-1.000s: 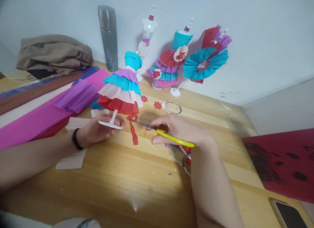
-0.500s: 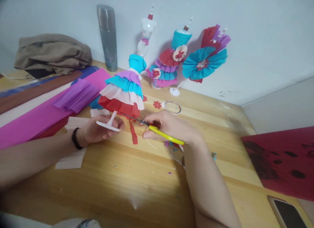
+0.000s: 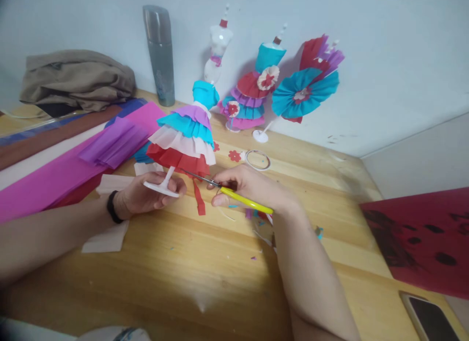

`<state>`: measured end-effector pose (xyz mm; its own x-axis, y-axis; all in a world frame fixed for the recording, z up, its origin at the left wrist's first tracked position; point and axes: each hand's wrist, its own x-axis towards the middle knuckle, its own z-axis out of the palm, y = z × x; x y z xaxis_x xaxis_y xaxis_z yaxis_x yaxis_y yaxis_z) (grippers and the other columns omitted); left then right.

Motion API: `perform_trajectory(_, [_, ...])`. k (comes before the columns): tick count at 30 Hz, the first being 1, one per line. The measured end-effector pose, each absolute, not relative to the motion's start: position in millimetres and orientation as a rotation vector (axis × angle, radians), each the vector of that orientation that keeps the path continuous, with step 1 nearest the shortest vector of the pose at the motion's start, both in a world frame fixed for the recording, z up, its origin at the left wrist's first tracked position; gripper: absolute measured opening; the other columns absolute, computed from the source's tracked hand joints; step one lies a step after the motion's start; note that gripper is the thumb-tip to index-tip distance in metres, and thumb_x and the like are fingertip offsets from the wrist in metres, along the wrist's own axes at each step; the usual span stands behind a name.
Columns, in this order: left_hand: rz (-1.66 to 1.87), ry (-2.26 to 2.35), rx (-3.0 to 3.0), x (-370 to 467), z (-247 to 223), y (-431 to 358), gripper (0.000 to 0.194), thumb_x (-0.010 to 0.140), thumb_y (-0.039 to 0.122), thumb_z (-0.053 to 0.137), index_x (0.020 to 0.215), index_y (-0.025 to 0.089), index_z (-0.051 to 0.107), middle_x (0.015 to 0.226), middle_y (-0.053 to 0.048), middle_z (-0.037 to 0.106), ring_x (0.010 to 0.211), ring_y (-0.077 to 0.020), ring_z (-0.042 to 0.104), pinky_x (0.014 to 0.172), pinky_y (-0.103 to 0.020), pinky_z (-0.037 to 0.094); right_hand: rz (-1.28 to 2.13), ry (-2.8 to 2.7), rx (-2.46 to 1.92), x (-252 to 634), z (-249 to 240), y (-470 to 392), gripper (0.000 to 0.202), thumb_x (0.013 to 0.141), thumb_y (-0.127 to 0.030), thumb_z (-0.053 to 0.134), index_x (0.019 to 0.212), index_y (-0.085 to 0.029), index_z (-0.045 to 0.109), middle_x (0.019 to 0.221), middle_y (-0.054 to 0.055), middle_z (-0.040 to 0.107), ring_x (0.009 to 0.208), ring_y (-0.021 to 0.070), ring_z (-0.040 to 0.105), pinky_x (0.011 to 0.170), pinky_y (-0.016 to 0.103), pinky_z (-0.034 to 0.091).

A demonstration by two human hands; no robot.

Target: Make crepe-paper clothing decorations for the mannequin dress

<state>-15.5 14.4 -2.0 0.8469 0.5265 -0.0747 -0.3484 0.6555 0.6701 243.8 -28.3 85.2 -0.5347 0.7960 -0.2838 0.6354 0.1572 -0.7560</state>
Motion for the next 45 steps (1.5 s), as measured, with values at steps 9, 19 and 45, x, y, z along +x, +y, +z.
perform_trajectory(9, [0.485, 0.264, 0.693, -15.8, -1.0, 14.0, 0.024, 0.072, 0.031, 0.072, 0.074, 0.007, 0.076, 0.073, -0.01, 0.065, 0.051, -0.0102, 0.055, 0.036, -0.015, 0.037, 1.378, -2.234, -1.461, 241.6, 88.0, -27.0, 0.045, 0.078, -0.062, 0.067, 0.068, -0.021, 0.052, 0.061, -0.003, 0.041, 0.055, 0.0121, 0.037, 0.046, 0.025, 0.032])
perform_trajectory(19, [0.5, 0.229, 0.716, -15.7, -3.1, 14.2, 0.021, 0.074, 0.027, 0.07, 0.076, 0.007, 0.075, 0.079, -0.011, 0.066, 0.053, -0.0098, 0.054, 0.036, -0.016, 0.035, 1.393, -2.197, -1.527, 241.5, 88.6, -27.9, 0.04, 0.077, -0.06, 0.069, 0.074, -0.021, 0.061, 0.06, -0.003, 0.048, 0.051, 0.0122, 0.044, 0.043, 0.025, 0.034])
perform_trajectory(45, [0.479, 0.219, 0.676, -16.3, -1.6, 14.7, 0.023, 0.074, 0.03, 0.072, 0.074, 0.007, 0.076, 0.077, -0.009, 0.065, 0.05, -0.0087, 0.053, 0.036, -0.015, 0.036, 1.45, -2.248, -1.432, 241.5, 94.2, -31.0, 0.044, 0.082, -0.062, 0.062, 0.078, -0.018, 0.057, 0.064, -0.003, 0.047, 0.054, 0.0109, 0.046, 0.047, 0.024, 0.04])
